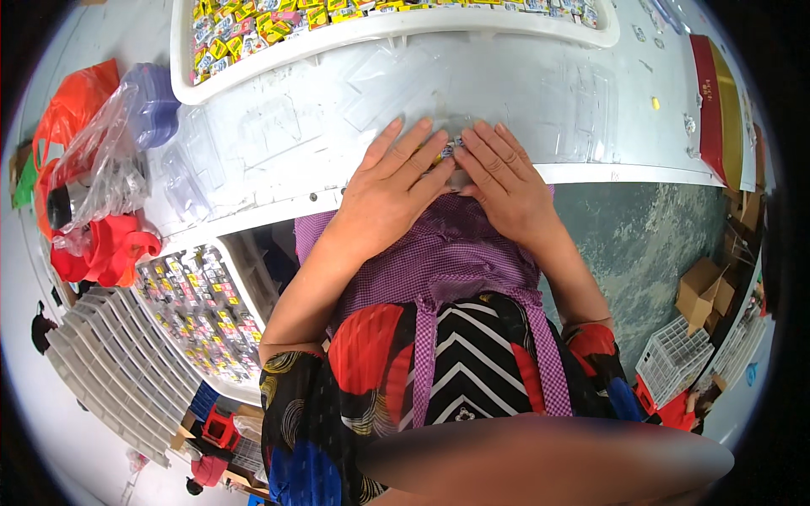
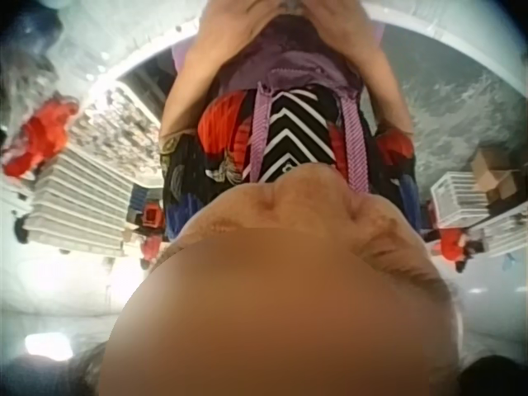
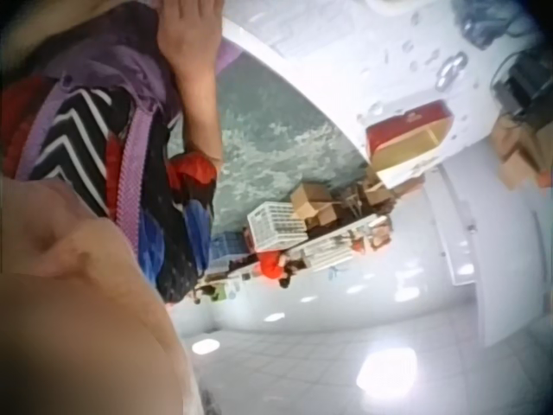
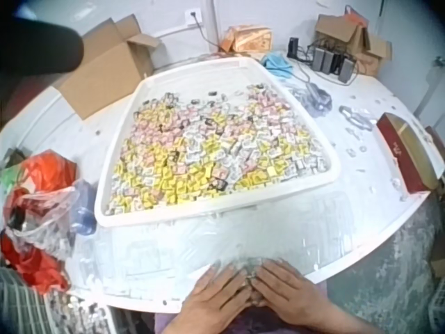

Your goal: Sorting and packaging small colorful square stickers into plastic trays.

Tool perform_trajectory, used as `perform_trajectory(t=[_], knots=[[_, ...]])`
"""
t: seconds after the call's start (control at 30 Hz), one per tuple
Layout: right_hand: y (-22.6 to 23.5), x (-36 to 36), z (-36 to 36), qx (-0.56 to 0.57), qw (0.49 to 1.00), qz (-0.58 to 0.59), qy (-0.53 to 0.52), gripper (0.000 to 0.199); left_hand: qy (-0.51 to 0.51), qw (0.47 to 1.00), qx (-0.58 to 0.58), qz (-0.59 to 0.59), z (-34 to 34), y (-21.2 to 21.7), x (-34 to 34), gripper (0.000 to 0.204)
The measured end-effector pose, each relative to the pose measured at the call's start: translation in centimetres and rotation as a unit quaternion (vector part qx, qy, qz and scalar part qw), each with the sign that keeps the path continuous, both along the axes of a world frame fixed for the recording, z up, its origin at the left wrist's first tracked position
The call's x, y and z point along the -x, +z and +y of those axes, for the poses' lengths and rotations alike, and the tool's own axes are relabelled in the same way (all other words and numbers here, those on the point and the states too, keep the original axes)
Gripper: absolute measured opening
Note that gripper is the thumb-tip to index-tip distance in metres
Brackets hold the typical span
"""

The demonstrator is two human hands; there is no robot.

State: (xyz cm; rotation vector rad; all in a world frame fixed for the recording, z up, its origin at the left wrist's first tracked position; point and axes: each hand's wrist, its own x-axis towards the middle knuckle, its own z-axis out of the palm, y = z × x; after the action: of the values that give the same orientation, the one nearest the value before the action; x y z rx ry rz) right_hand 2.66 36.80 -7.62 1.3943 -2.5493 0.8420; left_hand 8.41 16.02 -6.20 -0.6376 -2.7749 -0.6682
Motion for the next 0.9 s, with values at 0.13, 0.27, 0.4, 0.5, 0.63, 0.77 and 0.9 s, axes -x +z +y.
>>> perform_trajectory(t=[0.13,0.27,0.4,0.5,0.63,0.77,0.9], knots=[[-0.1,-0.3,0.3,-0.022,0.999,0.03,0.004,0.047,-0.007,0.997,-0.015,-0.073,-0.1,0.8,-0.3,0.048],[-0.1,-0.2,0.2,-0.01,1.0,0.0,0.017,0.048,-0.009,0.996,0.001,-0.089,0.1,1.4,-0.3,0.056],[0.6,0.0,-0.2,0.006,0.999,-0.036,0.005,0.04,-0.014,0.997,0.031,-0.073,-0.1,0.7,-0.2,0.06],[-0.2,0.1,0.1,-0.008,1.0,-0.003,0.007,0.035,-0.011,0.997,0.061,-0.052,0.0,0.3,-0.3,0.062],[-0.5,0.1,0.2,0.016,1.0,0.011,0.005,0.03,-0.011,0.995,0.034,-0.088,0.2,0.7,-0.3,0.07],[-0.7,-0.1,-0.1,0.026,1.0,0.016,-0.009,0.026,-0.007,0.993,0.065,-0.095,0.0,1.3,-0.4,0.069],[-1.2,0.1,0.4,0.055,0.998,-0.007,0.003,0.029,-0.028,0.993,0.003,-0.115,-0.4,1.7,-0.2,0.07]])
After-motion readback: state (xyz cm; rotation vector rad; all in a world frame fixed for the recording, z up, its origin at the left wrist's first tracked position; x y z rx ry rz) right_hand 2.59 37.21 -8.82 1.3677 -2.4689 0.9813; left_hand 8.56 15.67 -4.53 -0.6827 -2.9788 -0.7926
